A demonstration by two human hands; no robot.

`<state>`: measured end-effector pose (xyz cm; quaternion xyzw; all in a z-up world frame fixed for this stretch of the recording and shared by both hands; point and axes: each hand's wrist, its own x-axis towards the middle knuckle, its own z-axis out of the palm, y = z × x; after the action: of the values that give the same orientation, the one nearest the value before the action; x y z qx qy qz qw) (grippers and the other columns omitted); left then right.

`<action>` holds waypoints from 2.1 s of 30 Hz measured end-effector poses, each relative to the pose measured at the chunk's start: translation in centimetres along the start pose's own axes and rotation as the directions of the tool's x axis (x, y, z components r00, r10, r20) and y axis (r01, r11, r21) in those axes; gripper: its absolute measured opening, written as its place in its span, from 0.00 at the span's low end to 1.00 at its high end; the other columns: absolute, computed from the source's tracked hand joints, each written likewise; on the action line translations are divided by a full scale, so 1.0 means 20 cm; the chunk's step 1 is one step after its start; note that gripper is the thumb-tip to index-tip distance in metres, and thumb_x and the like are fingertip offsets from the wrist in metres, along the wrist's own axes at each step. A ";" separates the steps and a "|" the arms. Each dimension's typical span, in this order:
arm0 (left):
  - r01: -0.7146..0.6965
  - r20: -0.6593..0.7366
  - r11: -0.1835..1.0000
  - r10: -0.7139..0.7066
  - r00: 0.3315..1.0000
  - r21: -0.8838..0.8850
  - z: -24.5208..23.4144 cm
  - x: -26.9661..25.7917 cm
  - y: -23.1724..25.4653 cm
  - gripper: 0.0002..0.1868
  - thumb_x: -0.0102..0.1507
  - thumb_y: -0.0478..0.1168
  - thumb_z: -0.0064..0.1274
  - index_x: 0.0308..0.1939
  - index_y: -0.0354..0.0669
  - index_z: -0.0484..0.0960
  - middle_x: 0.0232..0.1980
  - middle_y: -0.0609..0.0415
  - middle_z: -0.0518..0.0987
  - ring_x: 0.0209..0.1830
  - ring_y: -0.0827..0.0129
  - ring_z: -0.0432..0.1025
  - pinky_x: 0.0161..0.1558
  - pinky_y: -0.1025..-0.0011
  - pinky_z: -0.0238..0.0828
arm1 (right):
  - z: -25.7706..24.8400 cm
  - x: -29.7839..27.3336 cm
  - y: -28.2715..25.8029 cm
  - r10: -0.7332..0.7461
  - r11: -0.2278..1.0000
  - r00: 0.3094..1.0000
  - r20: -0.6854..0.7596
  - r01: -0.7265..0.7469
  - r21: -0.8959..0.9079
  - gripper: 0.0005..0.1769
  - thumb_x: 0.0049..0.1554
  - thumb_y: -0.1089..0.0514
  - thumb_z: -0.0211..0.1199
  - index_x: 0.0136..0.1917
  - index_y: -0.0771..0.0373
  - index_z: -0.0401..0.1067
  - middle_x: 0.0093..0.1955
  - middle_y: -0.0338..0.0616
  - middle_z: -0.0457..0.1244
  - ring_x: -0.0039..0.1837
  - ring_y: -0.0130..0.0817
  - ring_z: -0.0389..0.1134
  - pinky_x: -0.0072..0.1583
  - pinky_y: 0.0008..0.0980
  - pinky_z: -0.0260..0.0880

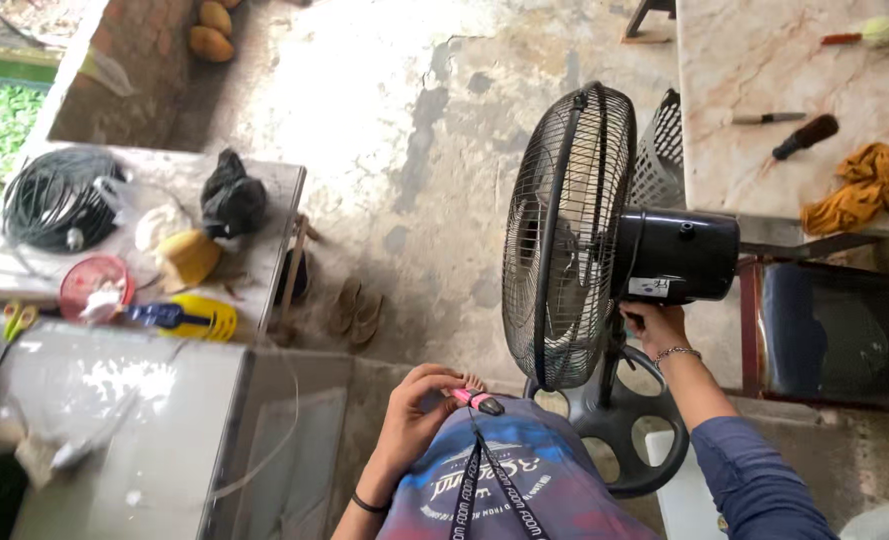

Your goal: The person carries a standing fan from an indoor room to an outdoor patio area. They disassemble the fan by removing the front grille and fan blade, then use a screwdriver to adjust the blade hub before reassembling the components.

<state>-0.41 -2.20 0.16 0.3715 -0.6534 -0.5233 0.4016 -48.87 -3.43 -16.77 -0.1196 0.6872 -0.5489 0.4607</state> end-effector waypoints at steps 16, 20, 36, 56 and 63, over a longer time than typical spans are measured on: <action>0.030 0.264 0.999 -0.025 0.964 -0.016 -0.40 1.92 -0.83 0.13 0.57 0.30 0.63 0.46 0.43 0.86 0.53 0.52 0.82 0.52 0.62 0.78 0.53 0.68 0.74 | 0.61 1.50 -0.41 0.036 0.997 0.975 -0.220 -0.021 0.069 0.07 0.50 0.73 0.67 0.39 0.67 0.71 0.38 0.46 0.67 0.34 0.32 0.66 0.33 0.26 0.61; -0.105 0.310 0.994 0.088 0.947 0.037 -0.52 2.50 -0.86 0.14 0.57 0.30 0.64 0.46 0.44 0.86 0.52 0.52 0.83 0.54 0.61 0.78 0.56 0.67 0.74 | 0.98 1.84 -0.62 0.004 0.998 0.977 -0.215 0.010 0.064 0.09 0.48 0.75 0.69 0.40 0.67 0.72 0.38 0.44 0.67 0.35 0.30 0.65 0.33 0.25 0.59; -0.009 0.464 0.999 0.026 0.885 -0.037 -0.57 4.42 -1.14 0.21 0.58 0.30 0.58 0.55 0.45 0.80 0.76 0.47 0.67 0.73 0.53 0.66 0.67 0.58 0.66 | 1.81 3.58 -1.54 0.064 0.998 0.989 -0.133 -0.066 -0.010 0.06 0.50 0.74 0.67 0.40 0.69 0.72 0.39 0.46 0.67 0.37 0.33 0.66 0.34 0.27 0.60; 0.154 0.237 0.943 -0.084 0.968 -0.295 -0.54 6.71 -1.52 0.66 0.56 0.53 0.71 0.83 0.48 0.36 0.86 0.42 0.40 0.87 0.47 0.39 0.76 0.39 0.52 | 2.76 5.41 -2.36 -0.162 0.845 0.939 0.302 0.290 -0.450 0.12 0.55 0.77 0.55 0.43 0.63 0.72 0.43 0.38 0.65 0.40 0.25 0.62 0.36 0.28 0.57; 0.178 0.178 0.949 -0.134 0.975 -0.261 -0.40 7.22 -1.50 0.66 0.54 0.53 0.72 0.82 0.48 0.38 0.83 0.43 0.44 0.85 0.47 0.44 0.73 0.40 0.59 | 2.96 5.99 -2.61 0.021 0.999 0.972 0.234 -0.015 -0.028 0.14 0.55 0.74 0.60 0.47 0.57 0.66 0.40 0.34 0.62 0.37 0.24 0.60 0.34 0.27 0.50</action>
<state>-49.22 -141.32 -8.58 0.3199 -0.5726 -0.6670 0.3534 -87.01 -141.09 -30.20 -0.1832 0.6361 -0.5177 0.5419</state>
